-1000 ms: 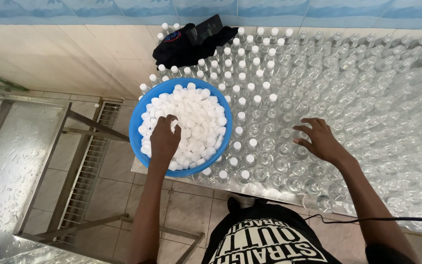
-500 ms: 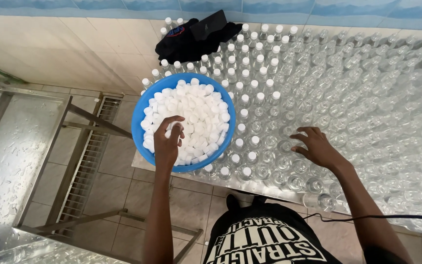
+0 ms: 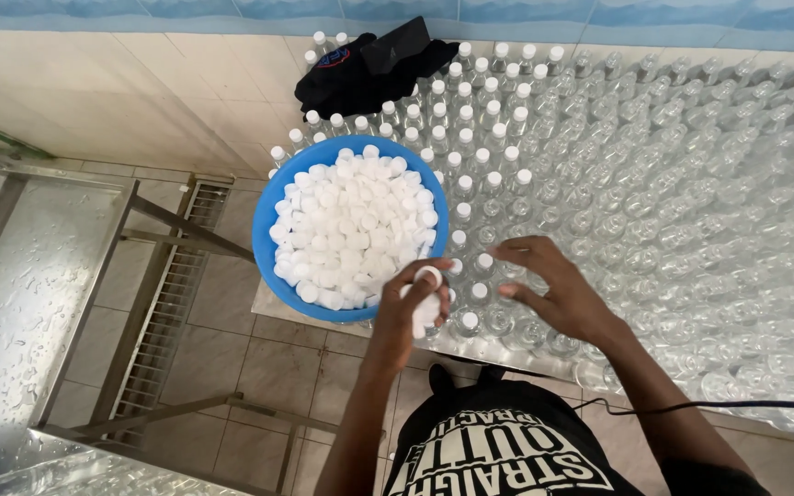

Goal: Placing plastic caps onto the necks of water bottles arranged in a large grid on a table.

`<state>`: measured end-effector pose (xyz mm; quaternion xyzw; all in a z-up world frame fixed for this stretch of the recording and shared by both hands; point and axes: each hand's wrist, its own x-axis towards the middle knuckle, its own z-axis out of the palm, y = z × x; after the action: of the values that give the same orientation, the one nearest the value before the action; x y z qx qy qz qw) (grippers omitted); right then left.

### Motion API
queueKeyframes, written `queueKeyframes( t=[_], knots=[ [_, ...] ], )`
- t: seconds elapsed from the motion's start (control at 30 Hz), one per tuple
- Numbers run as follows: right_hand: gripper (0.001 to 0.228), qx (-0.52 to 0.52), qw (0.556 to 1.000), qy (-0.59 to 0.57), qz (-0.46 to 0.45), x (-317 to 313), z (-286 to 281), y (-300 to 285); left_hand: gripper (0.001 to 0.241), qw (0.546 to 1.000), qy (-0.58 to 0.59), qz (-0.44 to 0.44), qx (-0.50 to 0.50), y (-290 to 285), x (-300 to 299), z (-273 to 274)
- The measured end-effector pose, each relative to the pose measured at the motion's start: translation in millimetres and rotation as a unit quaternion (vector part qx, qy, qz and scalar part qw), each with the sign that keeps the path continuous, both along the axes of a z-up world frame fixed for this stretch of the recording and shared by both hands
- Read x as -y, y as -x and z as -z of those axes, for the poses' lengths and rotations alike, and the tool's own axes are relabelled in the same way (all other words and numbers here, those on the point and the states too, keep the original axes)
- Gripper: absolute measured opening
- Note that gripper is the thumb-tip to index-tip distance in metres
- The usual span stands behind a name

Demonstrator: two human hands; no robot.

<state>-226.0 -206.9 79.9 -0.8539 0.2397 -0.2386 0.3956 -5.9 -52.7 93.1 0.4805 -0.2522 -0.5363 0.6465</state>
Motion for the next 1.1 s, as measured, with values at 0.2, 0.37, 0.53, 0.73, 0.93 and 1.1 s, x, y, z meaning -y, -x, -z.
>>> queueKeyframes(
  t=[0.2, 0.37, 0.53, 0.73, 0.93, 1.1],
  knots=[
    [0.052, 0.059, 0.993, -0.066, -0.079, -30, -10, -24, 0.043, 0.995, 0.016, 0.056, -0.081, 28, 11, 65],
    [0.051, 0.094, 0.977, -0.182, -0.057, -43, -16, -22, 0.033, 0.992, -0.008, 0.089, -0.084, 39, -4, 37],
    [0.042, 0.120, 0.965, -0.230, -0.036, -48, 8, -16, 0.035, 0.988, -0.024, 0.135, -0.073, 35, -9, 40],
    [0.043, 0.175, 0.931, -0.316, 0.047, -55, 18, -4, 0.043, 0.985, -0.061, 0.163, -0.001, -22, -61, 32],
    [0.030, 0.004, 0.935, -0.309, 0.176, -41, 8, 16, 0.015, 0.942, 0.276, 0.099, -0.161, -146, -157, 81],
    [0.035, -0.084, 0.974, -0.090, 0.189, 0, 18, 37, 0.038, 0.934, 0.252, -0.208, -0.145, -202, -223, 118]
  ],
)
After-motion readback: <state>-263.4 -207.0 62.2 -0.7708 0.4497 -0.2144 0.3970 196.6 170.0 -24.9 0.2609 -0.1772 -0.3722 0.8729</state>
